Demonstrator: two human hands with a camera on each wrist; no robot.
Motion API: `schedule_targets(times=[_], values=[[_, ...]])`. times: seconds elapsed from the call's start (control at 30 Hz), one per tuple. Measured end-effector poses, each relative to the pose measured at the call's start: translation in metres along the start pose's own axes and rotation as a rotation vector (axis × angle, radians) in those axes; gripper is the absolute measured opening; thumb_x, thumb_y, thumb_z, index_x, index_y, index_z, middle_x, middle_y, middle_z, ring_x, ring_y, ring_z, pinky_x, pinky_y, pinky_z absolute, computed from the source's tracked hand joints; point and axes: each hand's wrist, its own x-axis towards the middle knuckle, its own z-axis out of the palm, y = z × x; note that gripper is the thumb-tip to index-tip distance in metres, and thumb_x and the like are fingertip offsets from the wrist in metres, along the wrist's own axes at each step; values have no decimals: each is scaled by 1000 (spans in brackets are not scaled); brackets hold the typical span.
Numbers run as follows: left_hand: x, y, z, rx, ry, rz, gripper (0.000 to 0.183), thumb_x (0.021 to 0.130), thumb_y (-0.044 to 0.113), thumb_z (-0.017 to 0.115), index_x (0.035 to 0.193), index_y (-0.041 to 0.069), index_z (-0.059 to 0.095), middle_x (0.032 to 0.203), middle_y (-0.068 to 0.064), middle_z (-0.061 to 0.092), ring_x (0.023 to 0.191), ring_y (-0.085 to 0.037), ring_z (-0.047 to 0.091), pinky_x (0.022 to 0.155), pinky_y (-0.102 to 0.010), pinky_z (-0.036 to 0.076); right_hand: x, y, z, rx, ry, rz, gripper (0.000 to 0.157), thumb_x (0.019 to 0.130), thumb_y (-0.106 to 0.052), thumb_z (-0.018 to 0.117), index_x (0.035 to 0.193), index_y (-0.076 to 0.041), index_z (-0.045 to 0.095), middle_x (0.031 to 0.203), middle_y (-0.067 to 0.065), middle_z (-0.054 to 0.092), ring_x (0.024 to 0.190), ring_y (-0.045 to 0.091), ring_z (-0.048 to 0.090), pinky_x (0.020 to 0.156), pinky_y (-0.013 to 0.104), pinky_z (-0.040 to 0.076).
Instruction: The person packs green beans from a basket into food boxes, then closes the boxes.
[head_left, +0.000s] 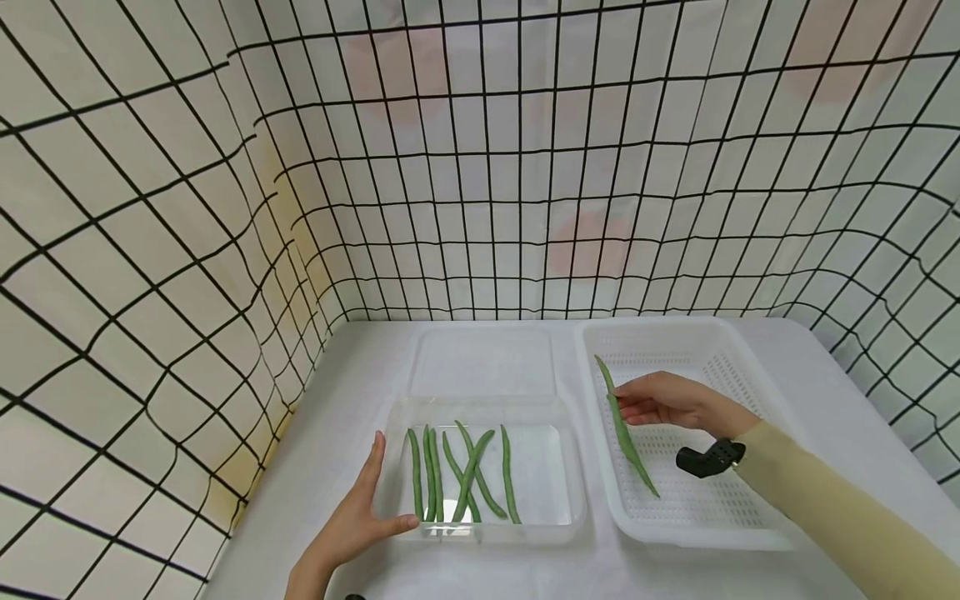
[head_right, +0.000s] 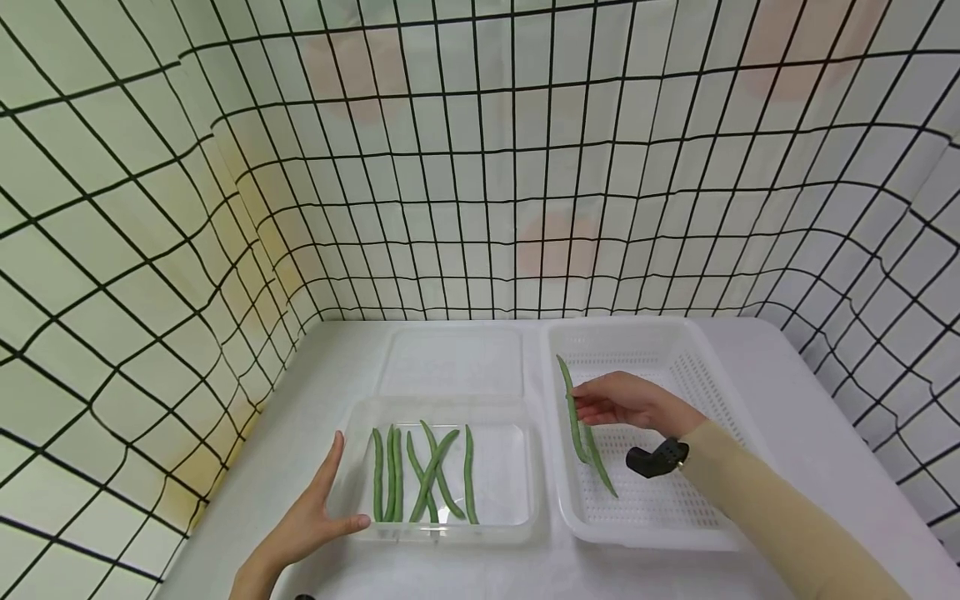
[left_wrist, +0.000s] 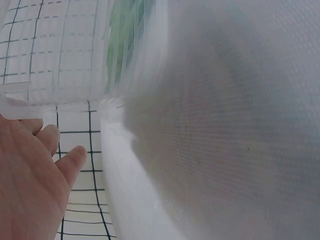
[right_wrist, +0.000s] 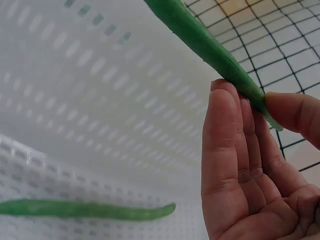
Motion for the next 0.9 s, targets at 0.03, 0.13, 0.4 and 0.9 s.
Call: schedule_targets(times=[0.03,0.13,0.4,0.9], values=[[0,0,0,1,1,1,124,67,42,84,151,35,-7,158,2,-3,141,-29,5,105,-62,16,0,-2,3,2,-5,-3,22,96,-12,56,103,5,67,92,11,68,80,17,67,81,34,53],[0,1,0,4,5,2,124,67,42,84,151,36,-7,158,2,-3,141,-28,6,105,-62,17,2,-9,12,23,-13,-7,21,96,-12,55,103,4,67,91,11,68,80,16,66,81,34,53],[0,1,1,-6,-5,-12,124,68,42,84,151,36,-7,157,2,-3,141,-29,5,105,-62,16,20,-22,45,83,-61,-8,17,97,-8,53,101,2,67,90,10,67,80,17,67,76,30,54],[0,1,1,-13,-8,-11,125,67,41,85,151,36,-7,157,3,-4,141,-28,5,105,-62,16,68,-26,134,78,-145,54,17,93,-7,59,101,8,65,85,13,66,75,19,67,73,30,55]])
